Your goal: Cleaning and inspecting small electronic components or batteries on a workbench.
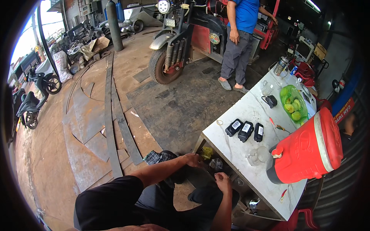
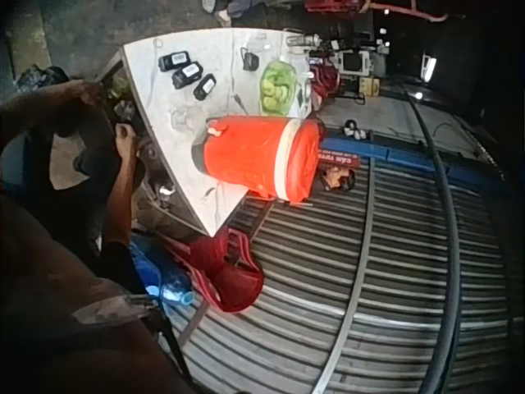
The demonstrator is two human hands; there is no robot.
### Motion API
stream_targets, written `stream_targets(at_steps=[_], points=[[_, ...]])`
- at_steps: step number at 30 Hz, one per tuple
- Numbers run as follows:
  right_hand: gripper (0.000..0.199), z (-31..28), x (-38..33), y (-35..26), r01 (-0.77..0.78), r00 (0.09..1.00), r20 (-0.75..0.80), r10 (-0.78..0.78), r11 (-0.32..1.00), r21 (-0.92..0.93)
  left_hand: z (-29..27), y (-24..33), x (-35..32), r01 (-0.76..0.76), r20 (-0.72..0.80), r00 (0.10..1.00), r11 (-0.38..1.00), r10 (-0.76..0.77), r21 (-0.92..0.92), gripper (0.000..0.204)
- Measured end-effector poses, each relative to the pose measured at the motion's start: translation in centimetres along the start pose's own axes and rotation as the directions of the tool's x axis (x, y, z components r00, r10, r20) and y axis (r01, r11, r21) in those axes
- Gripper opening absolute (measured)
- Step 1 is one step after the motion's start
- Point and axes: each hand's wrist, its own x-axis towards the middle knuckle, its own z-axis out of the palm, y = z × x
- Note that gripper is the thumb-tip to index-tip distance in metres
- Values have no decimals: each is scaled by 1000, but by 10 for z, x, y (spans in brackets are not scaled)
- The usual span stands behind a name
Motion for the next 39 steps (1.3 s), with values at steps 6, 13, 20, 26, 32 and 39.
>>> stream_targets(at_steps=[6, 13, 20, 26, 32, 39], points=[[22, -1, -5, -9, -21, 1000, -5, 21, 998, 58, -14, 10, -4, 404, -144, 900, 912, -411, -76, 52], [26, -2, -16, -21, -57, 997, -39, 60, 997, 60, -29, 17, -19, 566, -234, 757, 791, -610, -233, 60], [33, 4, -1, 2, 7, 997, -79, -11, 999, -45, -14, -10, -5, 245, -596, 700, 916, -393, -317, 87], [35, 0, -9, -20, -29, 995, -95, 30, 1000, 5, -41, 3, -9, 178, -525, 730, 863, -438, -473, 77], [39, 1, -9, -13, -22, 995, -100, 20, 999, -27, -25, -8, 1, 104, -565, 726, 875, -392, -473, 67], [39, 3, -5, -14, -33, 993, -113, 33, 999, 0, -29, -1, -6, 50, -620, 697, 887, -361, -460, 51]])
